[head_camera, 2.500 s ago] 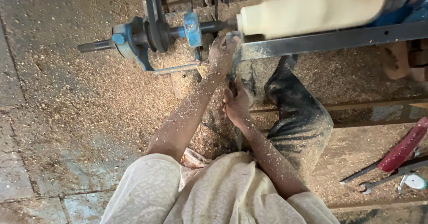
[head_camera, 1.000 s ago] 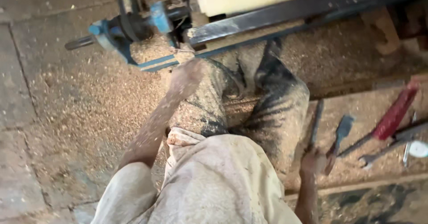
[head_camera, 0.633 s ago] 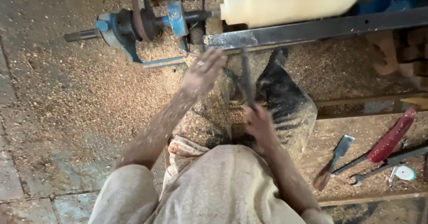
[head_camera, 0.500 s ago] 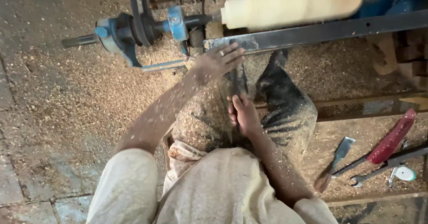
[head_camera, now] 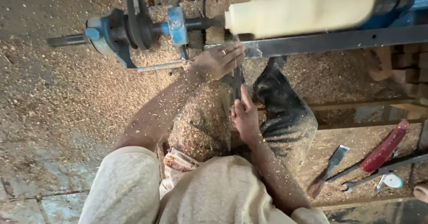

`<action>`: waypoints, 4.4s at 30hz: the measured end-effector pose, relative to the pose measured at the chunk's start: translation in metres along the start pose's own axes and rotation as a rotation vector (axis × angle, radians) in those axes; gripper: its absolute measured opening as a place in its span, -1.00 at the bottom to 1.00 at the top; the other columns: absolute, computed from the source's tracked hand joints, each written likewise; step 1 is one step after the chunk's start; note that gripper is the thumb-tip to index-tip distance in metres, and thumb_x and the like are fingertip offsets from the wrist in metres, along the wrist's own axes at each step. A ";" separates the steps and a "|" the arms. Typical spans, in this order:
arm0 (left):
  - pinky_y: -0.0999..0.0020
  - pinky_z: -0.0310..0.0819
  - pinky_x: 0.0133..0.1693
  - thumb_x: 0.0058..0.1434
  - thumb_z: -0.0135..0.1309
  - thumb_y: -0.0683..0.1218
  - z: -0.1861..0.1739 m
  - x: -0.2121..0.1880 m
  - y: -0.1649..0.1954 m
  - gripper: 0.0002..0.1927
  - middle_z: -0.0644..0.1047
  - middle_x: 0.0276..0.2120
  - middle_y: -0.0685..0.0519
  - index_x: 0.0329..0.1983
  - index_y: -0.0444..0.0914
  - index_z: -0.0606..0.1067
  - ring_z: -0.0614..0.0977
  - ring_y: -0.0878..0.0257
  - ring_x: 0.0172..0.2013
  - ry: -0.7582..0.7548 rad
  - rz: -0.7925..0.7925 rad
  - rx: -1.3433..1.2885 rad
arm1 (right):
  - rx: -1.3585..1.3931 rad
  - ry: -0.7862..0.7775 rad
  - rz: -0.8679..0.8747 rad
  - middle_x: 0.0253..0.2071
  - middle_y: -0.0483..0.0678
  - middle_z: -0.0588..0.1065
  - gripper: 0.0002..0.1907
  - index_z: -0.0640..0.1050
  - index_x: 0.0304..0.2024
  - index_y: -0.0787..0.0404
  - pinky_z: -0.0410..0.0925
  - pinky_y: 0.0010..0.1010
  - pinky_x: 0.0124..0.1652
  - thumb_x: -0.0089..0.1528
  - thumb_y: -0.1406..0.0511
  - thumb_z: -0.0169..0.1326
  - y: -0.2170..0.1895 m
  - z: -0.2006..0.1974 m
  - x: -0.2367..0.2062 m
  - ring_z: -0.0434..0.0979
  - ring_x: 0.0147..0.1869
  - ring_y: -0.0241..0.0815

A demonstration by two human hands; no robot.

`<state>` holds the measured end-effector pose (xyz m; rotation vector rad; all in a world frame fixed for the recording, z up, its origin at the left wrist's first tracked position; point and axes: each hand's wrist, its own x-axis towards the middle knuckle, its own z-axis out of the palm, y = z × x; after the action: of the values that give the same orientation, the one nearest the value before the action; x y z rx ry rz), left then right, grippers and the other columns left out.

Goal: The person uses a chisel to shape a rotating wooden cylinder mounted on a lathe, removing shavings to form a rounded end. The person then uses a cloth to smooth the surface of the shaped wood.

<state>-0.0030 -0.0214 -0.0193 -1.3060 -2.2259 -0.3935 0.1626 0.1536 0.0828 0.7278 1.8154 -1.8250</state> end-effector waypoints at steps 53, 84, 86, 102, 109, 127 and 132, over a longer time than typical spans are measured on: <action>0.08 0.34 0.35 0.25 0.09 -0.04 -0.016 0.012 0.013 -0.45 0.49 0.24 -0.16 0.28 -0.38 0.45 0.45 -0.06 0.30 -0.051 -0.222 -0.097 | -0.238 -0.072 0.051 -0.59 -0.23 0.33 -0.37 0.23 0.51 0.00 0.19 -0.55 -0.57 0.37 0.31 -0.05 -0.055 -0.034 0.016 0.21 -0.59 -0.44; 0.12 0.44 0.19 0.39 -0.12 -0.07 -0.099 0.066 0.073 -0.61 0.39 0.27 -0.10 0.27 -0.22 0.40 0.47 0.01 0.23 -0.797 -0.564 -0.382 | -0.008 0.032 0.014 -0.57 -0.17 0.38 -0.78 0.44 0.06 0.15 0.22 -0.50 -0.61 0.40 0.25 -0.10 0.022 -0.046 -0.019 0.34 -0.61 -0.36; 0.16 0.05 0.43 0.19 0.05 -0.21 -0.075 0.067 0.042 -0.27 0.21 0.45 0.03 0.46 -0.15 0.20 0.24 0.09 0.44 -0.535 -0.111 0.082 | 0.014 -0.003 -0.003 -0.56 -0.13 0.39 -0.78 0.39 -0.07 0.31 0.23 -0.46 -0.63 0.45 0.25 -0.10 0.019 -0.048 -0.013 0.37 -0.63 -0.32; 0.34 0.49 0.30 0.36 0.01 -0.16 -0.004 0.035 0.006 -0.45 0.36 0.40 -0.01 0.44 -0.19 0.36 0.32 0.11 0.43 -0.242 0.002 0.129 | -0.028 -0.036 0.025 -0.56 -0.19 0.33 -0.41 0.24 0.54 -0.03 0.19 -0.54 -0.62 0.43 0.33 -0.12 -0.056 -0.040 -0.009 0.23 -0.62 -0.45; 0.21 0.48 0.22 0.37 -0.04 -0.16 -0.018 0.048 0.008 -0.45 0.30 0.43 0.00 0.44 -0.22 0.28 0.25 0.01 0.44 -0.400 -0.113 -0.092 | -0.025 0.003 0.108 -0.60 -0.19 0.30 -0.37 0.21 0.52 -0.14 0.10 -0.52 -0.70 0.39 0.31 -0.11 -0.058 -0.033 -0.015 0.15 -0.68 -0.41; 0.18 0.25 0.34 0.40 -0.14 -0.18 -0.006 0.048 0.006 -0.34 0.11 0.52 -0.10 0.56 -0.25 0.06 0.12 -0.04 0.49 -0.605 -0.130 -0.078 | 0.007 -0.091 0.151 -0.61 -0.20 0.27 -0.35 0.14 0.53 -0.10 0.15 -0.51 -0.68 0.38 0.29 -0.12 -0.061 -0.047 -0.007 0.16 -0.67 -0.41; 0.08 -0.07 0.43 0.34 -0.27 -0.11 -0.014 0.063 0.003 -0.32 -0.02 0.48 -0.15 0.50 -0.33 -0.09 0.01 -0.04 0.50 -0.719 0.077 0.051 | -0.156 -0.078 0.030 -0.60 -0.23 0.28 -0.41 0.25 0.51 -0.09 0.18 -0.57 -0.60 0.41 0.27 -0.09 -0.067 -0.058 -0.008 0.20 -0.61 -0.43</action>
<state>-0.0214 0.0178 0.0284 -1.6844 -2.7064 0.2047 0.1270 0.2131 0.1390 0.6136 1.8609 -1.6473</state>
